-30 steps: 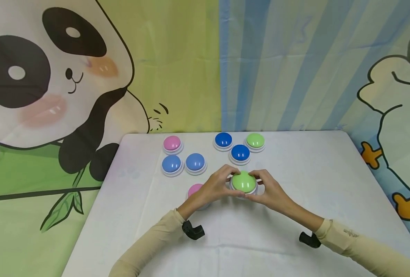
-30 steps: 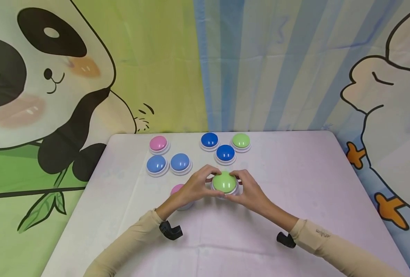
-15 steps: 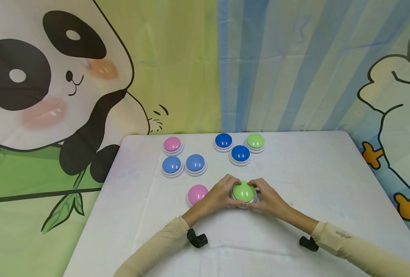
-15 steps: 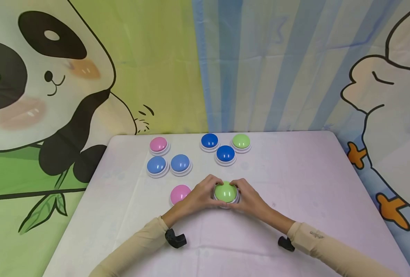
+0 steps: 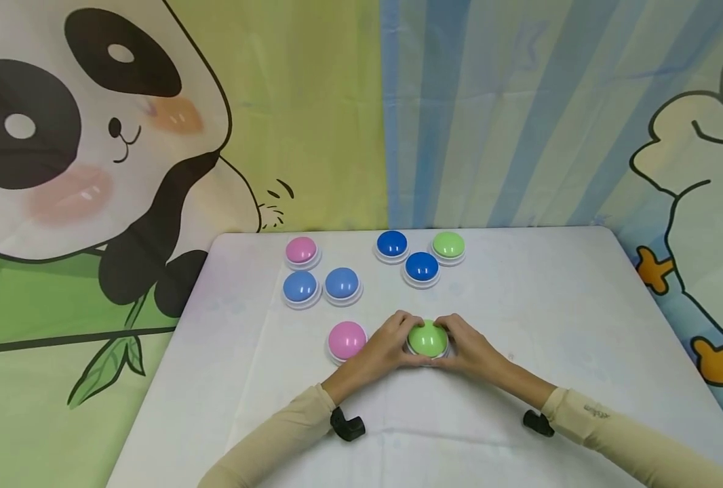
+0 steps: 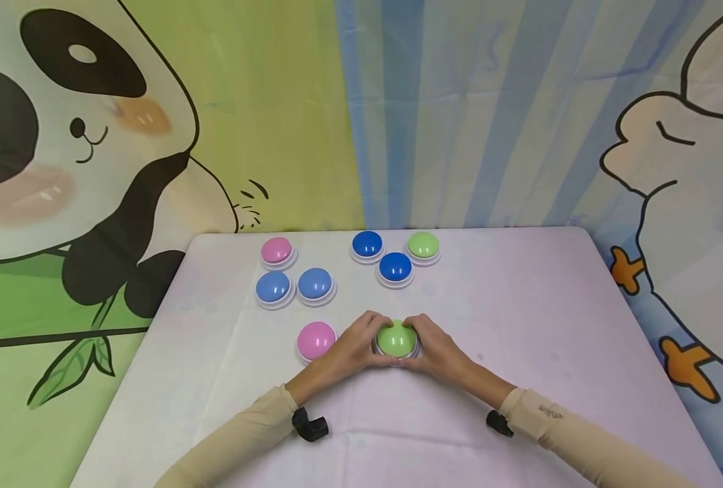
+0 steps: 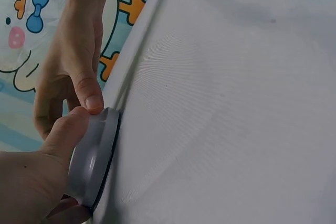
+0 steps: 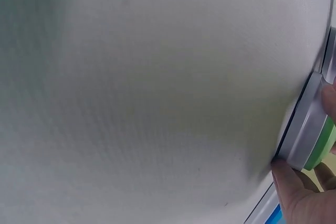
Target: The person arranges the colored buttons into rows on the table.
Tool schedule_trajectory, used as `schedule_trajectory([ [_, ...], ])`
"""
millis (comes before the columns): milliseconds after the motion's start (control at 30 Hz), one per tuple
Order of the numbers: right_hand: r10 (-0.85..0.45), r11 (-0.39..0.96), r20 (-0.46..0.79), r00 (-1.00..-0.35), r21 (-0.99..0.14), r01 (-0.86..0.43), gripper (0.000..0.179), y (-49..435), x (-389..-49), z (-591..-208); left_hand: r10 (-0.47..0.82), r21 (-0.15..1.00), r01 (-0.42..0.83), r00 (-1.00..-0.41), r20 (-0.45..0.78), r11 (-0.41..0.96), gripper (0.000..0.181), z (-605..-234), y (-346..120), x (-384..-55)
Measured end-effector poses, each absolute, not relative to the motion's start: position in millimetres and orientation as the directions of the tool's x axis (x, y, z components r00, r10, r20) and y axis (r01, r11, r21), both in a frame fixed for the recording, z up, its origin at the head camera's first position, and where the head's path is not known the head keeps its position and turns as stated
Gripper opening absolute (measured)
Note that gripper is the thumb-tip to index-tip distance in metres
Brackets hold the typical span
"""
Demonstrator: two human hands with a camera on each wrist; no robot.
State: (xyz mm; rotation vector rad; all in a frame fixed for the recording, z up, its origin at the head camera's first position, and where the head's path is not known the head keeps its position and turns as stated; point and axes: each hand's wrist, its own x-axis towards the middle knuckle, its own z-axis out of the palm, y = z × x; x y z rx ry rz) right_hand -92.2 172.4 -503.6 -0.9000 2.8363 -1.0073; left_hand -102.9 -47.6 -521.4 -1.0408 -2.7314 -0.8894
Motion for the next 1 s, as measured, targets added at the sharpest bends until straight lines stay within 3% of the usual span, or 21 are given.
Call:
schedule_trajectory([
  [1000, -0.516, 0.609, 0.124, -0.848, -0.643, -0.465, 0.071, 171.9, -90.7, -502.5, 0.560, 0.454, 0.590, -0.800, 0.216, 0.668, 0.071, -520.4, -46.1, -94.2],
])
